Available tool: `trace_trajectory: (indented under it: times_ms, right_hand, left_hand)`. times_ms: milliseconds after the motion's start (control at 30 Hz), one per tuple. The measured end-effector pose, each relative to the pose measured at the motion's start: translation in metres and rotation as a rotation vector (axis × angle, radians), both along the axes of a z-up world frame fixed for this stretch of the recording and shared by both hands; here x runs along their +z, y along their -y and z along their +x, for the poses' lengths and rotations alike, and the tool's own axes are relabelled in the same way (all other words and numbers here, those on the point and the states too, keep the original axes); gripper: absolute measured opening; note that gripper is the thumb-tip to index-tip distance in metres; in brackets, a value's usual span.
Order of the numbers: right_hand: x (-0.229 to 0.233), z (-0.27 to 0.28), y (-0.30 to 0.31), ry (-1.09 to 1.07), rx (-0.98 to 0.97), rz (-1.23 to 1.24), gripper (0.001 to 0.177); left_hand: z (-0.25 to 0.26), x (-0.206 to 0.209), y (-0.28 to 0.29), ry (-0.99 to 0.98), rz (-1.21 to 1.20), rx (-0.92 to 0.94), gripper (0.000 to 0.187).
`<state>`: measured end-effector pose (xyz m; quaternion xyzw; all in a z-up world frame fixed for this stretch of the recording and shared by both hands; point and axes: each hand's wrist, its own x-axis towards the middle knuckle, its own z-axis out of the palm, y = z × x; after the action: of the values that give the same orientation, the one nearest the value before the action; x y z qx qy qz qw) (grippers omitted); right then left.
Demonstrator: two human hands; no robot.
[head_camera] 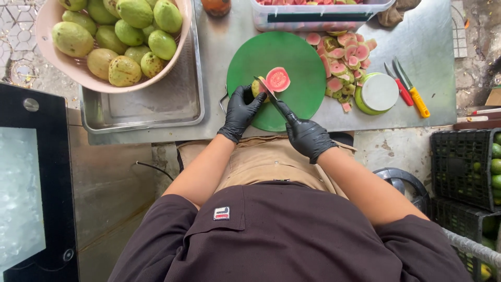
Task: Cutting and dicing guavas on a prep table in a food stall.
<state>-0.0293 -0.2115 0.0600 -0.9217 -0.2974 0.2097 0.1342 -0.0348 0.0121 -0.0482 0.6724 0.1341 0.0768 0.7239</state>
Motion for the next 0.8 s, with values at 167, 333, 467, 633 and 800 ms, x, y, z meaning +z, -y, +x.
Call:
trace_trajectory:
  times_ms: [167, 333, 467, 633, 800]
  right_hand:
    - [-0.008, -0.002, -0.02, -0.021, -0.016, -0.012, 0.079]
    - [-0.025, 0.007, -0.021, -0.042, -0.007, -0.084, 0.079]
    - [-0.035, 0.011, 0.001, -0.159, -0.02, 0.076, 0.078]
    - [-0.049, 0.006, 0.032, -0.315, 0.012, 0.544, 0.074]
    - [-0.028, 0.007, 0.035, -0.843, -0.408, 0.886, 0.07]
  left_hand:
    - [0.003, -0.014, -0.007, -0.06, 0.053, 0.023, 0.042]
    - [-0.003, -0.013, -0.006, -0.048, 0.147, 0.028, 0.044]
    - [-0.002, -0.026, -0.019, -0.002, 0.195, 0.028, 0.054]
    - [-0.006, -0.018, -0.042, 0.097, 0.369, -0.043, 0.069]
    - [0.003, 0.095, -0.026, -0.283, 1.182, -0.351, 0.104]
